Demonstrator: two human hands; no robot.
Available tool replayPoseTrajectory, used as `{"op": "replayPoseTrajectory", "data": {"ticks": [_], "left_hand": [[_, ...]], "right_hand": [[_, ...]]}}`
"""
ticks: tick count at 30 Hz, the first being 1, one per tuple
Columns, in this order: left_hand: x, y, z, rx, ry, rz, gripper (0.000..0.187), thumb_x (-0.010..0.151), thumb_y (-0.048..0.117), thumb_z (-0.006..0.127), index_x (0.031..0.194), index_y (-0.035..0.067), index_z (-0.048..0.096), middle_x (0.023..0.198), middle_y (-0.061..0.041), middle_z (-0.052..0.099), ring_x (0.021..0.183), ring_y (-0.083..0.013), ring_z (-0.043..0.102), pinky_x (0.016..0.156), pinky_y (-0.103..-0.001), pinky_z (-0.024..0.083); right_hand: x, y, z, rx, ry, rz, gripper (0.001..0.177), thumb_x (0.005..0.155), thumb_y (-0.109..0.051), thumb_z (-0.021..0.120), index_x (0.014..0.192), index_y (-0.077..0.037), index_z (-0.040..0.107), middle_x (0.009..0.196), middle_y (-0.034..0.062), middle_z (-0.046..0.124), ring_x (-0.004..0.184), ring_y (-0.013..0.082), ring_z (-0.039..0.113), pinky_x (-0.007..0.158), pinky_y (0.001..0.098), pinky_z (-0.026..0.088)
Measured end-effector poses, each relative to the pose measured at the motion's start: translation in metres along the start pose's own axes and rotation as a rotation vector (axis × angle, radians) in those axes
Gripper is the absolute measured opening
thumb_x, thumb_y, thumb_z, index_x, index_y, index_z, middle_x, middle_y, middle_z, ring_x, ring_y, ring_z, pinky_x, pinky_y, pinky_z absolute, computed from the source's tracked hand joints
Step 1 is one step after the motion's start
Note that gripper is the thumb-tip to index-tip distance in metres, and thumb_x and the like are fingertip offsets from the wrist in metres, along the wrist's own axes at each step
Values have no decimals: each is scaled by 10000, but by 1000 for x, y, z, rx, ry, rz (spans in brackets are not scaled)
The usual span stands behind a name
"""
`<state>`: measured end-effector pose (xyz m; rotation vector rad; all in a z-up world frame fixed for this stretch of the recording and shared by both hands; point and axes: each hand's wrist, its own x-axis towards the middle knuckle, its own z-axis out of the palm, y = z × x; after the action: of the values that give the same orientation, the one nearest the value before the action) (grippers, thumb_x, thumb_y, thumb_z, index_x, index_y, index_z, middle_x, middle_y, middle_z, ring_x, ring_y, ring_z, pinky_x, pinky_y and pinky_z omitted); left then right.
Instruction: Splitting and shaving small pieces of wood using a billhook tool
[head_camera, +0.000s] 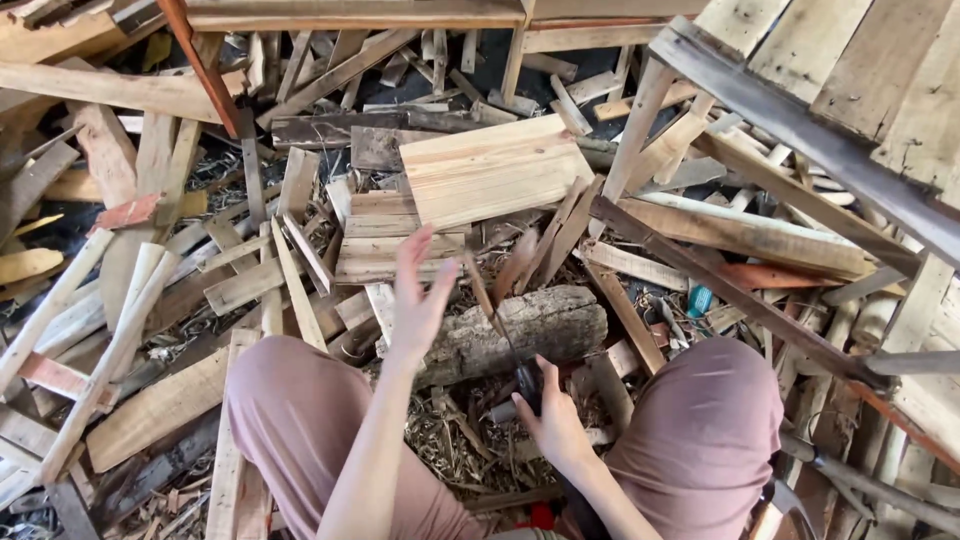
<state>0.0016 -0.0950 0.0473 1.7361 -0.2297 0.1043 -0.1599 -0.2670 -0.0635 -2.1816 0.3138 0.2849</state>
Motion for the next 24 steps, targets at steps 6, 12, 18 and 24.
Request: {"op": "replayPoseTrajectory", "data": {"ticks": [6,12,18,24], "left_hand": [[23,-61,42,-170,139,155,356,1094,285,390,923,56,602,749,-26,609,614,-92,493,598,-229,435],[30,-89,48,-505,228,306,490,1082,341,416,624,166,394,528,52,317,477,-89,331,493,-257,395],[33,-92,39,-633,243,308,518,1054,287,489,560,187,372,509,62,295,492,-81,296,535,-266,389],[39,-104,22,-540,300,320,509,1064,244,400,559,180,368,531,37,327,515,-117,348,618,-310,454]], "right_hand": [[3,8,27,-289,90,-83,359,982,-340,649,1018,-29,472,673,64,723,474,278,703,406,423,536],[15,15,20,-74,-37,-67,171,837,-113,686,963,-50,590,639,54,650,492,213,631,553,357,564],[19,6,4,531,-248,167,140,757,43,674,868,-19,614,556,31,549,382,137,477,395,265,369],[25,-9,-10,892,-508,293,245,842,46,717,754,-23,498,477,63,488,303,153,418,296,287,353]]}}
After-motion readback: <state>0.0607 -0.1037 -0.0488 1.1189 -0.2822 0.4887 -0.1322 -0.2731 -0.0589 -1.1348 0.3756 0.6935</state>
